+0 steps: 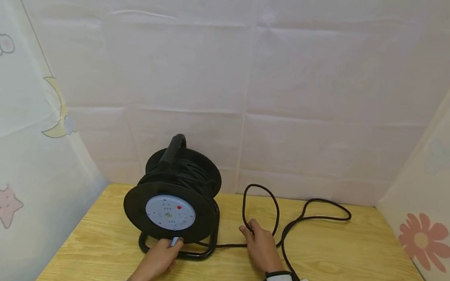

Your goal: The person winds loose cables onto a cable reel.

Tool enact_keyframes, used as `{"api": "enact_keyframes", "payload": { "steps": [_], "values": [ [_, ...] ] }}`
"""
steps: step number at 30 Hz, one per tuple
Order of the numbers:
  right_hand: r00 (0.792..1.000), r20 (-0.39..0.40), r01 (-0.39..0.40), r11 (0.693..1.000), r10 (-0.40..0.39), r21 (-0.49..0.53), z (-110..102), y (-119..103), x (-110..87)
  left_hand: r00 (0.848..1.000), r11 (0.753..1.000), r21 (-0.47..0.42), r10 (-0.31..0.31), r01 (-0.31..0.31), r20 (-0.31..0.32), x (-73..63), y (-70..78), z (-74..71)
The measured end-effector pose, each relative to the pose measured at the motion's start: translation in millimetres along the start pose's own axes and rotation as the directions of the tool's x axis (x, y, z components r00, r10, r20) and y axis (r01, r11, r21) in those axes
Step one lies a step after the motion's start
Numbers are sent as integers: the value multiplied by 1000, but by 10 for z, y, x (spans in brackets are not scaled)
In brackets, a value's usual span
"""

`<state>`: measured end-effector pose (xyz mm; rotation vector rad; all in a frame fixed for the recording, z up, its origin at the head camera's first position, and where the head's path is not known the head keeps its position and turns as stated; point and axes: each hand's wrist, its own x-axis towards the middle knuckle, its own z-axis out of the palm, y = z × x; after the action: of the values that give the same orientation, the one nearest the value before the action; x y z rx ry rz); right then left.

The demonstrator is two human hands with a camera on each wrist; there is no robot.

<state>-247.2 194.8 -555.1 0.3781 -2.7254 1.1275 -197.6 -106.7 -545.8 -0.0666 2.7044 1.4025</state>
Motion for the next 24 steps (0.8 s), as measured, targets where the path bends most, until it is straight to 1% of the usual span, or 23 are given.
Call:
{"api": "enact_keyframes", "payload": {
  "steps": [2, 5, 10, 15, 17, 21, 24],
  "values": [
    [999, -17, 28, 1000, -28, -11, 0, 23, 0, 1000, 1000, 0, -2, 2, -3, -4, -1, -5],
    [999, -19, 49, 999, -48, 4, -5, 50, -4, 1000, 1000, 0, 3, -3, -8, -1, -19, -10],
    [999, -14, 36, 999, -35, 37, -8, 64, -26, 1000, 1000, -4, 7, -7, -24, 8, -50, -16],
    [1000, -12, 22, 997, -21, 70, -19, 57, -34, 1000, 1000, 5, -7, 7, -27, 14, -95, -38],
    [1000, -16, 18, 997, -16, 81, -23, 57, -32, 1000, 1000, -10, -13, 13, -23, 7, -97, -56],
    [999, -35, 37, 995, -33, 92, -26, 64, -29, 999, 1000, -9, 13, -13, -37, 2, -105, -83],
    [998, -48, 46, 996, -42, 81, -17, 82, -30, 999, 1000, 13, 8, -7, -37, 13, -121, -96]
  ]
}}
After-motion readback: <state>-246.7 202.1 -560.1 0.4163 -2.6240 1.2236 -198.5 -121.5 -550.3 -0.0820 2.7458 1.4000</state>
